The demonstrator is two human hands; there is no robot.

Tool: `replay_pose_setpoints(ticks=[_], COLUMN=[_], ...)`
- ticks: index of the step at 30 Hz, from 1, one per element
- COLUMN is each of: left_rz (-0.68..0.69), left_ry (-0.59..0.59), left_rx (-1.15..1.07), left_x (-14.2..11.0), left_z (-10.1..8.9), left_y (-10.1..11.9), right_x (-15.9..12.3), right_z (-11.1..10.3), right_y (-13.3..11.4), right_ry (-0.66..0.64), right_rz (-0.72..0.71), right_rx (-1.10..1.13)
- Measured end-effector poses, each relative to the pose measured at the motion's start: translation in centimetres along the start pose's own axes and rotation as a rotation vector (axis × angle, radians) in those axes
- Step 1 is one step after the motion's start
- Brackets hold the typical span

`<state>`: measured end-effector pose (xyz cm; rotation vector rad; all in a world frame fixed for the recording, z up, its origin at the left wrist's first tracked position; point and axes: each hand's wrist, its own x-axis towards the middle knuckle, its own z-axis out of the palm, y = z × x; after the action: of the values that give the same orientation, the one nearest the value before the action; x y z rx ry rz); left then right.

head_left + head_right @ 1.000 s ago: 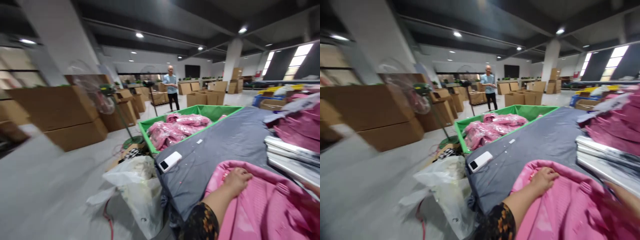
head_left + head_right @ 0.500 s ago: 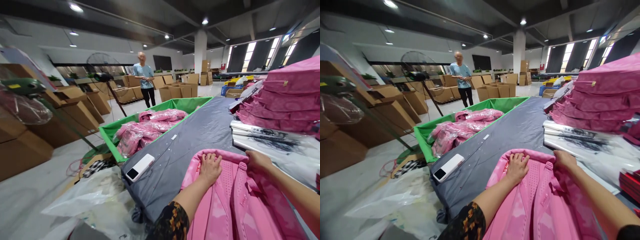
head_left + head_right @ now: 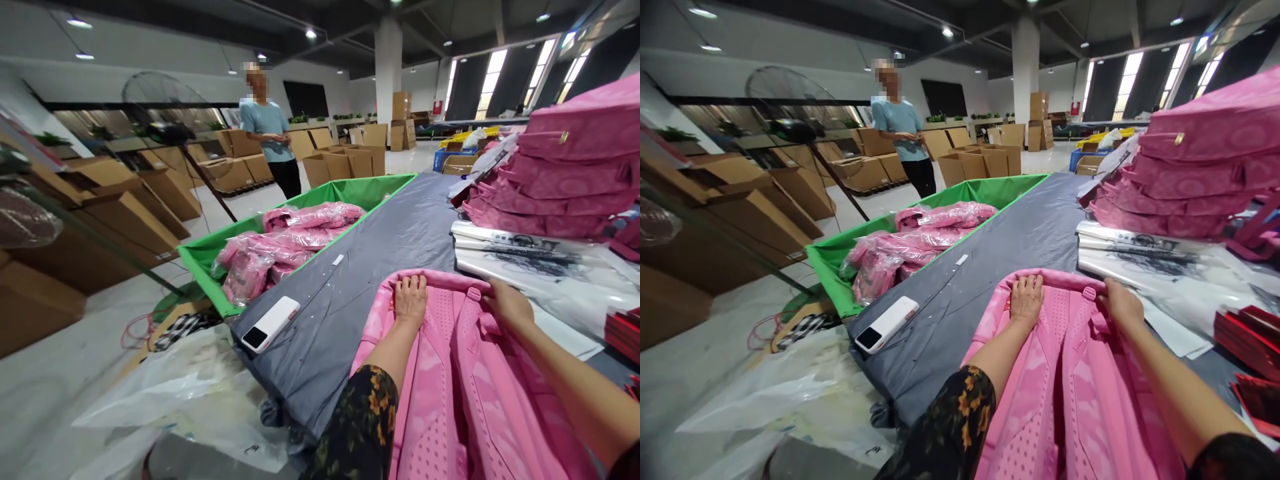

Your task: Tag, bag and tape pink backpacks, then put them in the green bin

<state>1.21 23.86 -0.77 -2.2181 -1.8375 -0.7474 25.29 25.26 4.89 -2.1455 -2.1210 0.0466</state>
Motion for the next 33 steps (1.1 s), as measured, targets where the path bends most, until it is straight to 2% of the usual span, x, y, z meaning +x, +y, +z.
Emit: replay_pose_setpoints(ticks=[2, 5, 7, 9, 11, 14, 15, 17, 19, 21, 23, 26, 29, 31, 33], left_rz=[-0.04, -0.081, -0.092, -0.093, -0.086, -0.028, 0.048, 0.386, 0.984, 1.337, 1.404, 1.369, 1.325, 1.232, 1.096], left_ry=[0.012, -0.011, -0.051, -0.101, -0.151, -0.2, -0.22, -0.321, -0.515, -0.62, -0.631, -0.597, -0.528, -0.476, -0.432], left_rx=[-0.006, -0.023, -0.036, -0.051, -0.068, -0.096, -0.118, -0.218, -0.387, -0.449, -0.406, -0.317, -0.26, -0.22, -0.174], left_x=[0.4, 0.3, 0.2, 0.5, 0.8, -0.4, -1.6, -5.0, -8.9, -12.0, -13.6, -13.8, -13.7, -14.0, -14.3], left_z=[-0.5, -1.3, -1.8, -2.3, -3.2, -6.4, -7.9, -11.2, -14.1, -15.6, -15.3, -12.3, -9.6, -8.9, -8.9], left_y=[0.1, 0.2, 0.2, 0.5, 1.0, 1.8, 2.0, 2.3, 2.5, 2.7, 3.0, 3.1, 2.8, 2.6, 2.4], right_x=[-2.0, -8.0, -12.9, -16.9, -19.0, -18.7, -18.3, -17.6, -17.4, -17.6, -17.5, -17.2, -17.6, -18.9, -20.9], right_z=[-0.3, -0.5, -0.2, 0.4, 1.5, 3.3, 3.8, 4.6, 5.3, 5.9, 6.4, 6.5, 4.5, 2.1, -0.3], right_y=[-0.7, -2.2, -3.4, -4.6, -5.4, -5.6, -5.5, -5.2, -5.2, -5.4, -5.6, -5.5, -5.2, -5.5, -6.4], right_ry=[0.056, 0.082, 0.065, -0.008, -0.095, -0.106, -0.079, -0.025, 0.031, 0.089, 0.147, 0.238, 0.334, 0.346, 0.286], right_rz=[-0.037, -0.158, -0.34, -0.543, -0.647, -0.61, -0.599, -0.593, -0.587, -0.577, -0.559, -0.51, -0.48, -0.593, -0.849], right_rx=[-0.003, 0.022, 0.044, 0.06, 0.068, 0.091, 0.105, 0.14, 0.178, 0.215, 0.252, 0.309, 0.363, 0.386, 0.39])
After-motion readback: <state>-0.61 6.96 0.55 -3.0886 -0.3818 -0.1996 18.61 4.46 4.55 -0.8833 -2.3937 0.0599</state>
